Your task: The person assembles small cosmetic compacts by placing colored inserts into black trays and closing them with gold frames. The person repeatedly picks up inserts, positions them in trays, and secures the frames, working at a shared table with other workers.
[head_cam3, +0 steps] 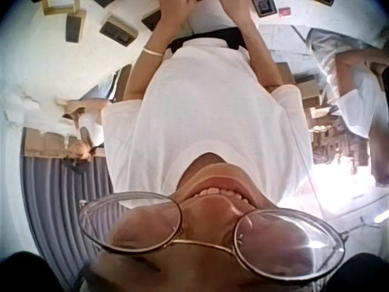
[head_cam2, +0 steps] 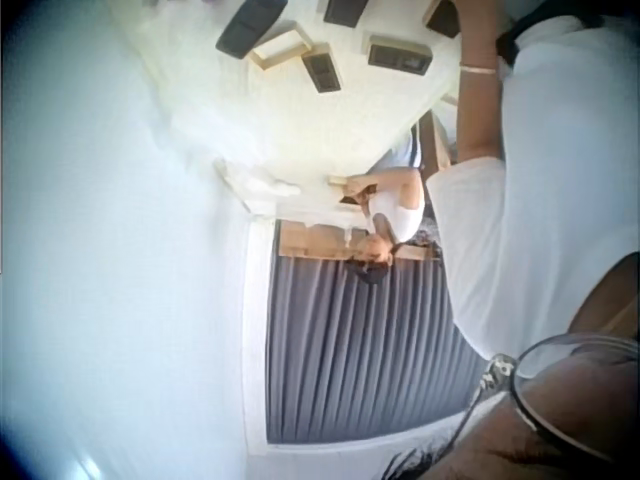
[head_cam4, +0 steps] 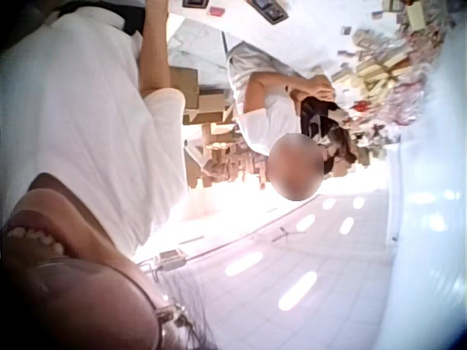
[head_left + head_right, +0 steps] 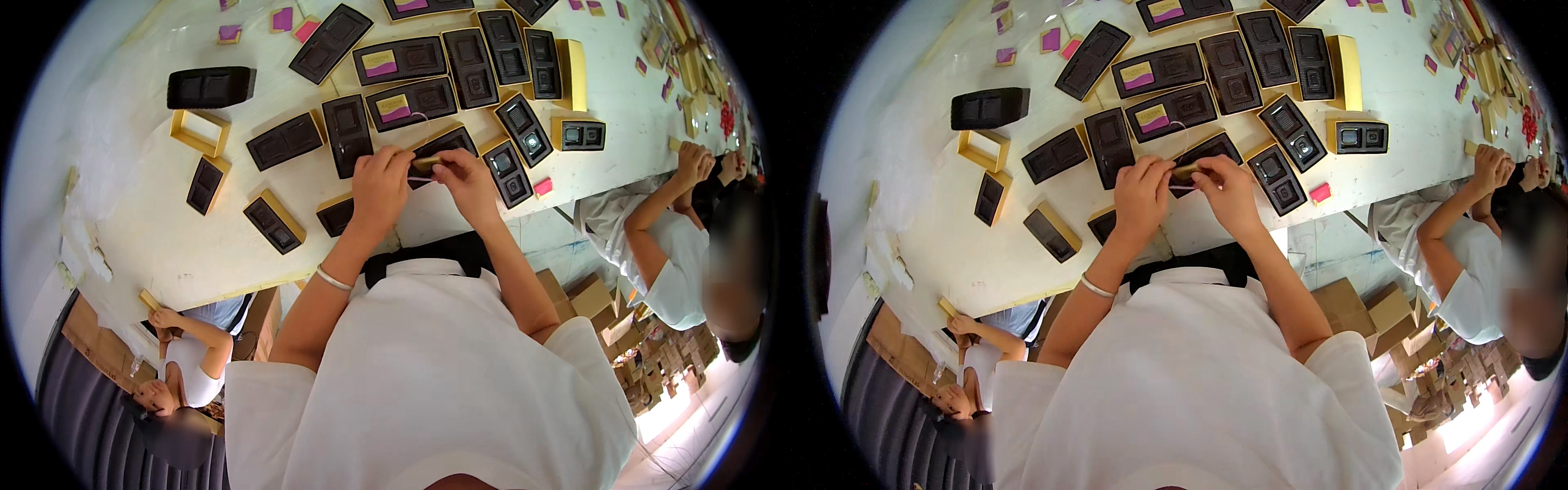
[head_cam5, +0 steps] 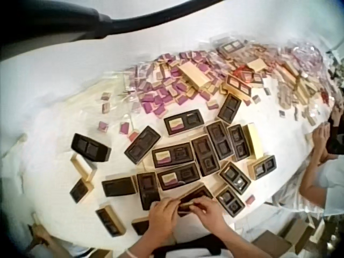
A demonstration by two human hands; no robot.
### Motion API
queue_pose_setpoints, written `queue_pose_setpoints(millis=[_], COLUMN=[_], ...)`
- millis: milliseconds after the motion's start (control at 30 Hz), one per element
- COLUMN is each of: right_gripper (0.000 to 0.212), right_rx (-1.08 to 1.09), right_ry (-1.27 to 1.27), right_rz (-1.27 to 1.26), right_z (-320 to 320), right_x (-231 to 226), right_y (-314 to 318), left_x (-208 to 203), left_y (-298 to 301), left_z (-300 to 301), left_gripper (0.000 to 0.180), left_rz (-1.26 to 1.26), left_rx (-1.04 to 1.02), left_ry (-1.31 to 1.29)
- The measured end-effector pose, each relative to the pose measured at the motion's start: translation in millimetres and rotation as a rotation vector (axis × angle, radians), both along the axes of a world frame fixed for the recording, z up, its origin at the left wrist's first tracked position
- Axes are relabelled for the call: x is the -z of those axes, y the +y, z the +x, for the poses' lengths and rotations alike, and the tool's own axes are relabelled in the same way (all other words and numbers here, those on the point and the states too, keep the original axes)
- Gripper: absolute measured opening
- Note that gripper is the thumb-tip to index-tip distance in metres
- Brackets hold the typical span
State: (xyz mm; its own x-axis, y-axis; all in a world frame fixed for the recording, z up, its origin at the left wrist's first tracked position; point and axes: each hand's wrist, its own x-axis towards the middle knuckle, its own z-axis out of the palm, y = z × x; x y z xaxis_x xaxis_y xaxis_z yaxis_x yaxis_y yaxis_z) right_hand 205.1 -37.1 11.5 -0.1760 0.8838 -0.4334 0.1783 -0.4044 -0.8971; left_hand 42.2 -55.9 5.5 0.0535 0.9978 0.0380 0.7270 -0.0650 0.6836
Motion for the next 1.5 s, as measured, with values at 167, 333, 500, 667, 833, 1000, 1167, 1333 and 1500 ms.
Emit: queue_pose_setpoints(millis=[167,333,500,667,833,1000,1167,1333,1500], right_gripper=[0.025,0.017,0.013,0.012,0.012,0.027,0.045,0.045,0.032], right_rx=[-0.17,-0.14,-0.231,-0.369,-0.321,-0.23,-0.648,-0.665,-0.294], right_ry=[-0.221,-0.27,-0.524,-0.813,-0.755,-0.561,-0.674,-0.673,-0.433], right_rz=[0.195,0.178,0.542,0.649,0.674,0.799,0.972,0.955,1.009], right_z=[-6.9,-8.5,-14.9,-17.9,-13.6,-6.5,-36.2,-38.0,-45.4], right_x=[-5.7,-1.0,0.6,5.3,9.4,-3.7,6.0,15.4,-5.2], right_y=[5.8,-2.3,-5.3,-0.9,-2.2,21.1,67.1,67.8,121.7], left_x=[-15.3,-12.9,-30.0,-27.1,-14.4,-8.4,-5.9,-54.4,-80.1], left_y=[5.5,-60.2,-73.2,-31.9,-22.2,5.0,33.9,16.0,94.7], left_z=[-38.9,-179.0,-127.4,-1.6,4.9,-25.7,-33.1,-42.5,-147.6], left_gripper=[0.011,0.01,0.022,0.052,0.054,0.034,0.018,0.008,0.065], left_rz=[-0.037,0.053,-0.097,-0.181,-0.1,0.077,0.111,-0.026,0.098], left_rx=[-0.38,-0.718,-0.583,0.021,0.039,-0.161,-0.046,0.13,-0.499], left_ry=[-0.174,0.074,0.024,0.108,0.161,0.28,0.274,-0.177,0.472])
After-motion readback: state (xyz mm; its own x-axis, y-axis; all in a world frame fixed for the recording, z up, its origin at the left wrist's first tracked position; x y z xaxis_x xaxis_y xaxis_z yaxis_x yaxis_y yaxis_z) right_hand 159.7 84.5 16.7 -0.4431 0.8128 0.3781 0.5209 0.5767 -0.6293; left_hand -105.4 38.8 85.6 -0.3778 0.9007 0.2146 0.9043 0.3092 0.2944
